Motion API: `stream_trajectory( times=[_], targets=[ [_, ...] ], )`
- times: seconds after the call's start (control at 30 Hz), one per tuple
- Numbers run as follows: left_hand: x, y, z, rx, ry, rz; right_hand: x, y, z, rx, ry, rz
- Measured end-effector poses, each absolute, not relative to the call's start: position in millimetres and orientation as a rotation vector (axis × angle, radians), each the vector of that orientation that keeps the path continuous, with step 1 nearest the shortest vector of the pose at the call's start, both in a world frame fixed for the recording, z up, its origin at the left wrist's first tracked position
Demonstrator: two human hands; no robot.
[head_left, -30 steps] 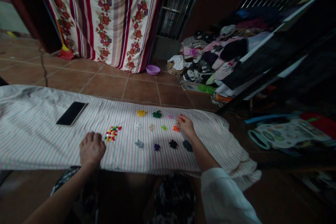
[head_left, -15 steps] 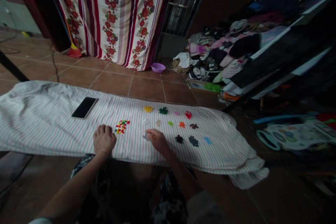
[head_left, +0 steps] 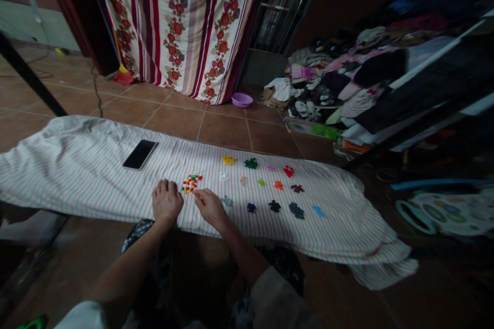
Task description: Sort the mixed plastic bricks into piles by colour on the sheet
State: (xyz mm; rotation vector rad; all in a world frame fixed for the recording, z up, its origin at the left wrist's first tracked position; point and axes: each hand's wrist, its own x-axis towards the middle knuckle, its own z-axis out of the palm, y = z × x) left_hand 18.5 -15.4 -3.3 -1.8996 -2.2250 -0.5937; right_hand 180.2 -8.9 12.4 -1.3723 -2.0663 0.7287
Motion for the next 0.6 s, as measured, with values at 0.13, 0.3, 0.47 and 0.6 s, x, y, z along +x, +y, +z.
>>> stream_trajectory(
  times=[0.13, 0.3, 0.47, 0.6],
  targets=[
    [18.3, -16.0, -2.5, -1.904, -2.234, -0.617, 166.5, 7.0, 9.6, -1.522, -2.062, 0.597],
    [18.6, -15.6, -2.5, -1.896, -2.226, -0.608, 157.0, 9.4, 4.3, -1.689, -2.107, 0.477],
    [19.1, -15.8, -1.8, -1.899, -2.231, -0.594, 152.8, 8.3, 5.0, -1.742, -2.133, 0.446],
    [19.2, -16.7, -0.6, -1.906, -2.232, -0.591, 151.4, 8.2, 7.4, -1.787, -2.12, 0.436]
  ],
)
